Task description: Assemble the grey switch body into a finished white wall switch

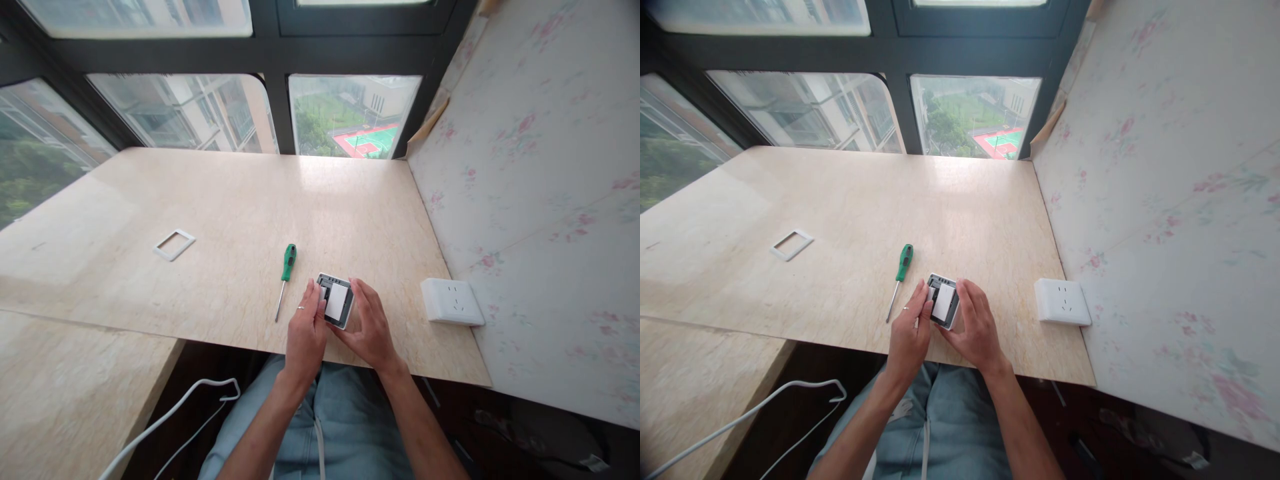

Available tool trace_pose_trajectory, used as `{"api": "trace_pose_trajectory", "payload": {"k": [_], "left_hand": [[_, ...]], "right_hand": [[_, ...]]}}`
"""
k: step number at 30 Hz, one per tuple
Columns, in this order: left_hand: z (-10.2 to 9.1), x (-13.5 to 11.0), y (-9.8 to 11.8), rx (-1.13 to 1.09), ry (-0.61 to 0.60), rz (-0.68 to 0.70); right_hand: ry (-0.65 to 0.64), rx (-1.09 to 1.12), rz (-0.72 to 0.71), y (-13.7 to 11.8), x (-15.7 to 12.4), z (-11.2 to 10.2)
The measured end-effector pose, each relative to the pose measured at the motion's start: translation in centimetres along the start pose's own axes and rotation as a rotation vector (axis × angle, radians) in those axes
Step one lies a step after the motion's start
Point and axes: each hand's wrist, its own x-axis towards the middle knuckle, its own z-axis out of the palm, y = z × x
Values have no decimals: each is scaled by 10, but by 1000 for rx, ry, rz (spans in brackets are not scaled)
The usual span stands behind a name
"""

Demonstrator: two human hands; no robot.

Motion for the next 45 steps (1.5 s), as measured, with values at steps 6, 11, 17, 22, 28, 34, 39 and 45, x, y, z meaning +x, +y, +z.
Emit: {"api": "trace_pose_trajectory", "payload": {"k": [6,11,17,22,28,34,39,45], "left_hand": [[-1,-6,2,-163,139,-118],[-3,-3,8,-382,225,-267],[-4,1,4,-370,198,-216],[-1,2,5,-135,171,-25],[0,4,8,-44,136,40],[-2,2,9,-130,102,-58],[-3,-1,4,-163,-23,21],[-27,7,-2,-146,-350,83]], "right_hand": [[10,-82,-76,-4,2,-1],[12,-98,-88,-6,3,0],[9,-111,-117,-9,4,4],[9,-111,-110,-10,4,5],[8,-89,-70,-10,3,5],[10,-92,-87,-10,4,5],[39,-83,-86,-11,6,4],[62,-43,-26,-9,6,2]]}}
